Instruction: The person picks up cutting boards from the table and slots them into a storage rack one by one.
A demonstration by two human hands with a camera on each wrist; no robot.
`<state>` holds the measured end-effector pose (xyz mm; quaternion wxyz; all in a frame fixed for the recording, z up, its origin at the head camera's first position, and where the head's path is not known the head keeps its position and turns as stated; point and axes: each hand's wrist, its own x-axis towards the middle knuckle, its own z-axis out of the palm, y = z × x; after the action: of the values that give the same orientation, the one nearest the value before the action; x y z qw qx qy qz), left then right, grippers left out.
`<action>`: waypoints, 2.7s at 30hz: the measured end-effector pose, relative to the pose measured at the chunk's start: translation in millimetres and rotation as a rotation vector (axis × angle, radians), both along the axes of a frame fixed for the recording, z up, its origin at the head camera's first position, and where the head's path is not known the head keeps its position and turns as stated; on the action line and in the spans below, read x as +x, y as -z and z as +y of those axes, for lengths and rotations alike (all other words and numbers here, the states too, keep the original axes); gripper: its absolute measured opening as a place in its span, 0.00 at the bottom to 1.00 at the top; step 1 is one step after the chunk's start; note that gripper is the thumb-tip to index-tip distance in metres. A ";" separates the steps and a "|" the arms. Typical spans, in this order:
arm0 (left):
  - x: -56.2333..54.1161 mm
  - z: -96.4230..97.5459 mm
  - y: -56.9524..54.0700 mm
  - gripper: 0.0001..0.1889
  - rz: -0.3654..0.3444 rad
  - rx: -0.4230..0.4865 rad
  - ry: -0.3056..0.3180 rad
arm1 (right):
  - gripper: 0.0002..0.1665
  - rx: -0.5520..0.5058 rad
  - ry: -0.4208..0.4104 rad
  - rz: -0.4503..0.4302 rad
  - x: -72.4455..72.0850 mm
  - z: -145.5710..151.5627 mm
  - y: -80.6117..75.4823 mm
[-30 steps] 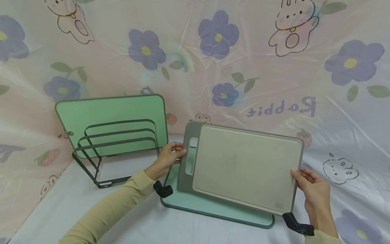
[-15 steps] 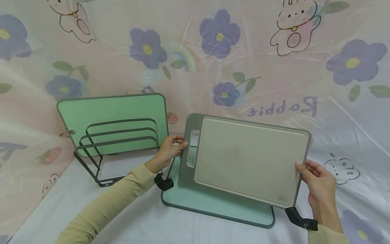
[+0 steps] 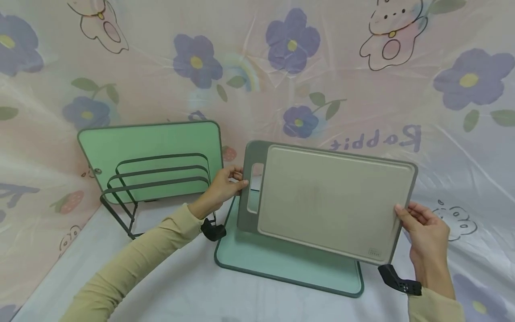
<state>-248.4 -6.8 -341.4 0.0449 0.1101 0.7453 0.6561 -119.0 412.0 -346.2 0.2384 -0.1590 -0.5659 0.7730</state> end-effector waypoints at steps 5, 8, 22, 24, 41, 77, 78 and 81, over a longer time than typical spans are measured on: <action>-0.7 -2.8 -7.9 0.11 0.010 -0.023 0.001 | 0.09 -0.002 0.002 0.020 -2.9 -1.8 -6.1; -1.2 -5.2 -11.6 0.11 0.017 -0.023 0.000 | 0.09 -0.004 -0.010 0.037 -4.6 -2.7 -10.3; -3.7 -16.9 -34.9 0.14 0.041 0.033 -0.026 | 0.12 -0.024 -0.044 0.121 -18.8 -11.1 -32.3; -4.0 -18.4 -38.1 0.14 0.057 0.017 -0.034 | 0.12 -0.017 -0.045 0.123 -20.7 -12.5 -34.6; -10.5 -31.5 -52.0 0.12 0.020 0.033 -0.068 | 0.12 0.026 -0.055 0.187 -37.1 -30.3 -47.5; -24.8 -65.8 -63.6 0.15 -0.014 0.107 -0.239 | 0.16 0.066 -0.112 0.242 -80.1 -75.5 -59.8; -25.4 -67.1 -63.6 0.15 -0.013 0.103 -0.242 | 0.16 0.059 -0.117 0.246 -81.1 -76.6 -59.7; -26.0 -70.7 -64.3 0.16 -0.009 0.092 -0.257 | 0.15 0.050 -0.133 0.259 -84.4 -79.7 -59.4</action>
<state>-274.5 -77.5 -277.1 -0.0414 0.0130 0.7220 0.6905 -203.4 332.3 -286.8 0.2615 -0.0138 -0.5586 0.7870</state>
